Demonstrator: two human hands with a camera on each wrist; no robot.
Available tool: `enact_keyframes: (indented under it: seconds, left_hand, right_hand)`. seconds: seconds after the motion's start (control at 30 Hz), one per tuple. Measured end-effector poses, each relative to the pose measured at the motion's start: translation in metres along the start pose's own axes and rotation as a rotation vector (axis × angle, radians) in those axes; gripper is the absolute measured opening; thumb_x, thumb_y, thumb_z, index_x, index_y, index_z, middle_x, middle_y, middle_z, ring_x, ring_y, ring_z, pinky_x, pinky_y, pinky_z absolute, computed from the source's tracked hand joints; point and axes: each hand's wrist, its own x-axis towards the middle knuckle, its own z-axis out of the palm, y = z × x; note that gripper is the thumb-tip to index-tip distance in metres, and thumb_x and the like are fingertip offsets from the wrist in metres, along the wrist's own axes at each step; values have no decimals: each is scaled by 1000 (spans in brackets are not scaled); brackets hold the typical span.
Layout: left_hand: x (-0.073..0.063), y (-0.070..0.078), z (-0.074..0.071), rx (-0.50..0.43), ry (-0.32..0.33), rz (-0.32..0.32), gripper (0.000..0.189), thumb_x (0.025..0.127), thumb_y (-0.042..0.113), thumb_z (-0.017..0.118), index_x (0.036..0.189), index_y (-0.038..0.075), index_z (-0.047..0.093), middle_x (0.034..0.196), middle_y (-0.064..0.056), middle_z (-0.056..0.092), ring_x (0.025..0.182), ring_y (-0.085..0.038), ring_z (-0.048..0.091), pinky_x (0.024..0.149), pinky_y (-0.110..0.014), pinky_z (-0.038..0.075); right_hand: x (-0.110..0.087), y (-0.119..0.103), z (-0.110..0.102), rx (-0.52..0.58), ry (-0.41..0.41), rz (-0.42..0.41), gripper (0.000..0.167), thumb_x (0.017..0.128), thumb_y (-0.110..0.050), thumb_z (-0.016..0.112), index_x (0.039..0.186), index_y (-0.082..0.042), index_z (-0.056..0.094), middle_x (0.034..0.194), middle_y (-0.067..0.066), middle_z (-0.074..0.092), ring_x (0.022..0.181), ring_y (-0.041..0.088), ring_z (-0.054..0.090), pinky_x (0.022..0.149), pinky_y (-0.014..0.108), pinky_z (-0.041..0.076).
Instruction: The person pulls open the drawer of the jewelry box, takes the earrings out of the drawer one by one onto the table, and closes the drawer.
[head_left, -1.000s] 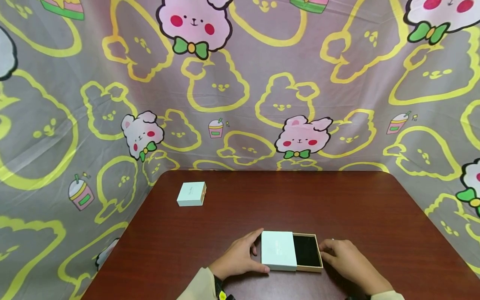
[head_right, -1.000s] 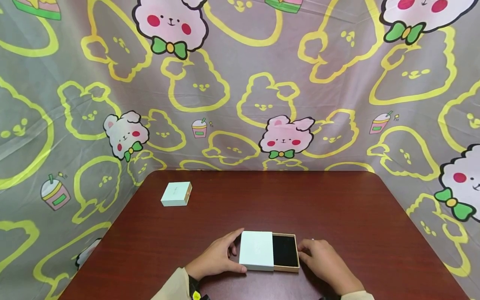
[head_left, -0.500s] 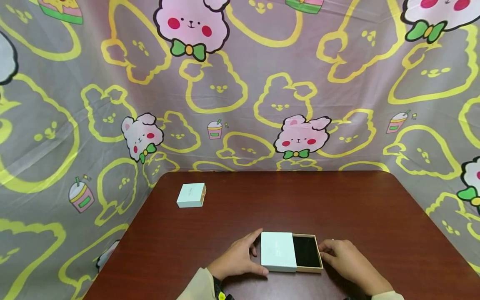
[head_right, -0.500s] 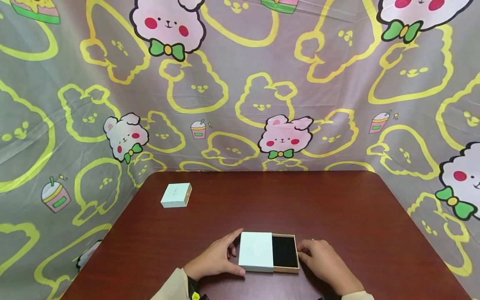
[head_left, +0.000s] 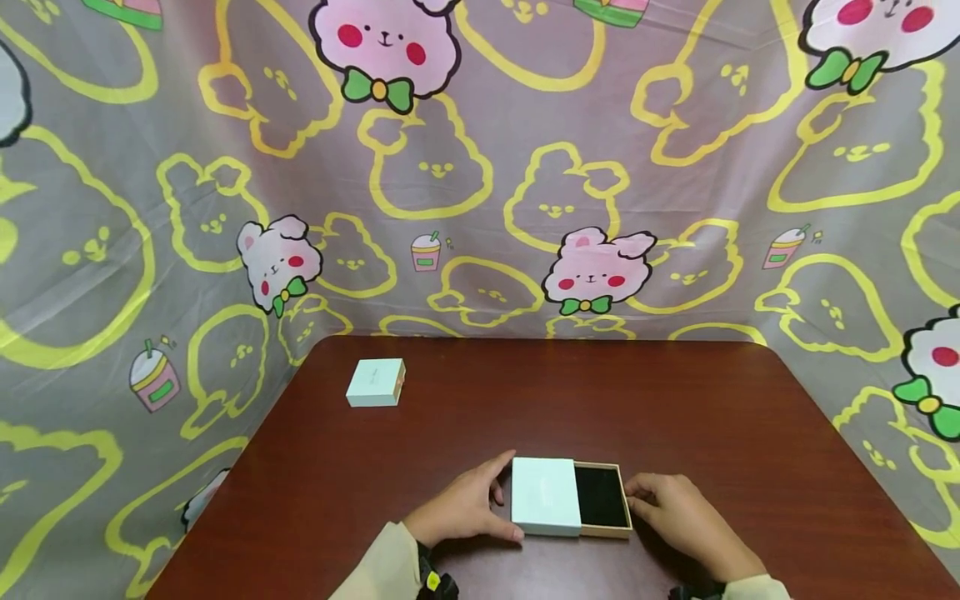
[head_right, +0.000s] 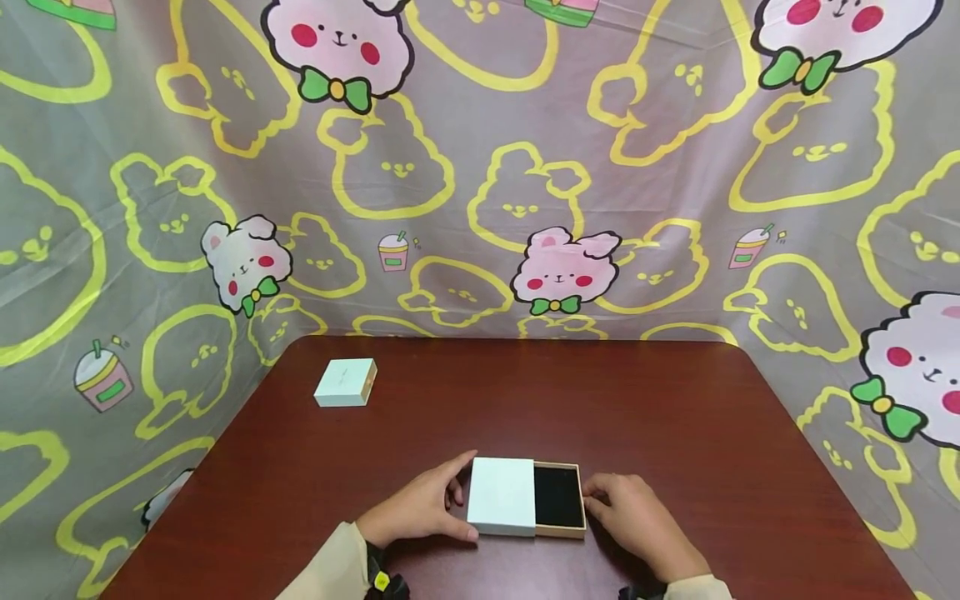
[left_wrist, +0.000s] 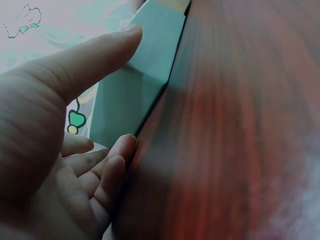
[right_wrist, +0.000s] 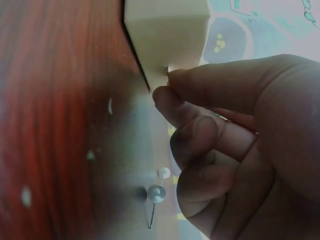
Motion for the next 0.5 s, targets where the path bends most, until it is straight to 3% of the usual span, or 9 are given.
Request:
enact_keyframes:
  seconds: [0.5]
  left_hand:
    - [2,1,-4,28,-9,22,108,68,49,87,152,12,30,84,10,57,72,-4,53,64,-25,44]
  right_hand:
    - [2,-2,1,-15,31,49,14,83,-8,75,86,-22,71,79,-17,64,71,0,58,63,28,48]
